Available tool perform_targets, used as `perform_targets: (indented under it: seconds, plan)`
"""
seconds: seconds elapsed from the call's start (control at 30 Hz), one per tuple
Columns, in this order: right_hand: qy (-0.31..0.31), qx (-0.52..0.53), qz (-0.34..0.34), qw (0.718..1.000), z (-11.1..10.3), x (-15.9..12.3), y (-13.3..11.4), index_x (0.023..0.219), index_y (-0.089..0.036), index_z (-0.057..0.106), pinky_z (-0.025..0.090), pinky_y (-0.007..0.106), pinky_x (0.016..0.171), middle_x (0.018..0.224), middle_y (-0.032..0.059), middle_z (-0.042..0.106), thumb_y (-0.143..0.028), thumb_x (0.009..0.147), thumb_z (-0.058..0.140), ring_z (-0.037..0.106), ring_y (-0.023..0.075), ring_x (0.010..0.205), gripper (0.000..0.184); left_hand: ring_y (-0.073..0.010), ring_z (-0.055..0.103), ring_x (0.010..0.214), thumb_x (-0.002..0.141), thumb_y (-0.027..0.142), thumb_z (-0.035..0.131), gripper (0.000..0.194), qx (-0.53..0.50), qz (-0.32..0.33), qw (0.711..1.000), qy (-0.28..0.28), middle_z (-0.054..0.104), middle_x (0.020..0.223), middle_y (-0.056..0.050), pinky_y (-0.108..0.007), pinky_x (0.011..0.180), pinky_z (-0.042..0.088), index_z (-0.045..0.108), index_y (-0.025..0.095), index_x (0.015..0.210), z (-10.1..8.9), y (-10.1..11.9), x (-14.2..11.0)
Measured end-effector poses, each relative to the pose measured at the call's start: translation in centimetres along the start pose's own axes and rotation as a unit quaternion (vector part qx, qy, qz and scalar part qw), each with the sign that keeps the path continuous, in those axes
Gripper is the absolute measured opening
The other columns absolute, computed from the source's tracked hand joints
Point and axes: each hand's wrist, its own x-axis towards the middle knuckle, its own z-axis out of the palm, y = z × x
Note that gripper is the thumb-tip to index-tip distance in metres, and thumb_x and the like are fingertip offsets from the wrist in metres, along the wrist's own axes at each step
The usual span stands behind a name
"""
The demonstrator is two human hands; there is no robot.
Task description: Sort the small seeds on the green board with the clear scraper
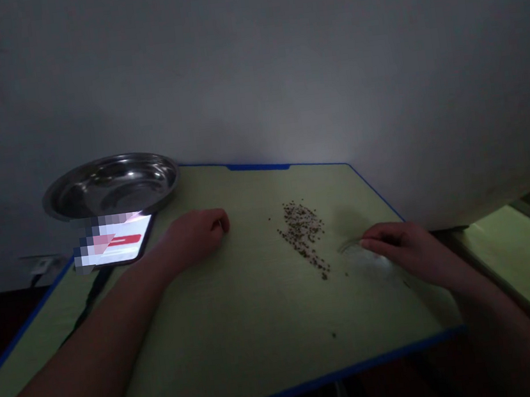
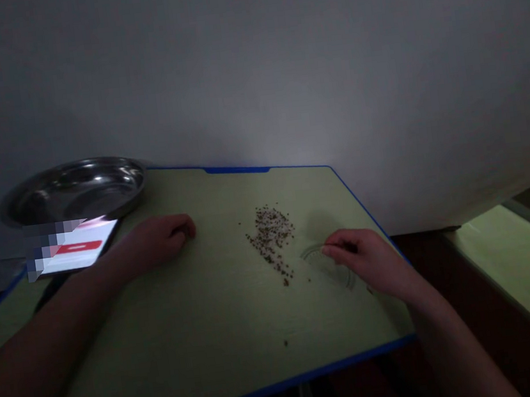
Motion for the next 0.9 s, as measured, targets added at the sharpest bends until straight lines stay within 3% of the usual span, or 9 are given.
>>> perform_targets:
  seconds: [0.2, 0.47, 0.67, 0.9]
  plan:
    - [-0.009, -0.001, 0.008, 1.000, 1.5, -0.2, 2.1, 0.074, -0.018, 0.065, 0.043, 0.029, 0.058, 0.068, 0.0025, 0.063, -0.043, 0.086, 0.048, 0.055, 0.0165, 0.064, 0.033, -0.0210, 0.061, 0.078, 0.075, 0.024, 0.035, 0.031, -0.007, 0.006, 1.000, -0.009, 0.068, 0.088, -0.006, -0.032, 0.071, 0.044, 0.064, 0.020, 0.088, 0.1, -0.3, 0.2]
    - [-0.063, 0.019, 0.010, 0.998, 2.7, -2.0, -0.1, 0.076, -0.020, 0.066, 0.043, 0.027, 0.060, 0.071, 0.0012, 0.066, -0.036, 0.087, 0.050, 0.058, 0.0152, 0.065, 0.025, -0.0227, 0.061, 0.078, 0.076, 0.025, 0.034, 0.031, -0.009, 0.001, 1.000, -0.012, 0.068, 0.087, -0.006, -0.035, 0.071, 0.044, 0.063, 0.020, 0.088, 0.0, -0.2, 0.1]
    - [-0.045, 0.014, -0.001, 0.999, 3.3, -2.0, -0.9, 0.075, -0.020, 0.065, 0.042, 0.027, 0.060, 0.071, 0.0010, 0.066, -0.033, 0.087, 0.052, 0.058, 0.0148, 0.065, 0.022, -0.0225, 0.062, 0.077, 0.075, 0.025, 0.035, 0.030, -0.008, -0.003, 1.000, -0.020, 0.068, 0.087, -0.006, -0.034, 0.070, 0.044, 0.062, 0.021, 0.086, 0.0, -0.3, 0.2]
    - [-0.013, 0.008, 0.012, 1.000, 3.6, -1.5, 0.1, 0.075, -0.020, 0.064, 0.041, 0.027, 0.059, 0.069, 0.0013, 0.065, -0.035, 0.087, 0.051, 0.057, 0.0154, 0.064, 0.024, -0.0224, 0.061, 0.077, 0.076, 0.026, 0.035, 0.029, -0.006, -0.003, 1.000, -0.019, 0.068, 0.085, -0.006, -0.034, 0.070, 0.044, 0.062, 0.021, 0.086, 0.1, -0.3, 0.2]
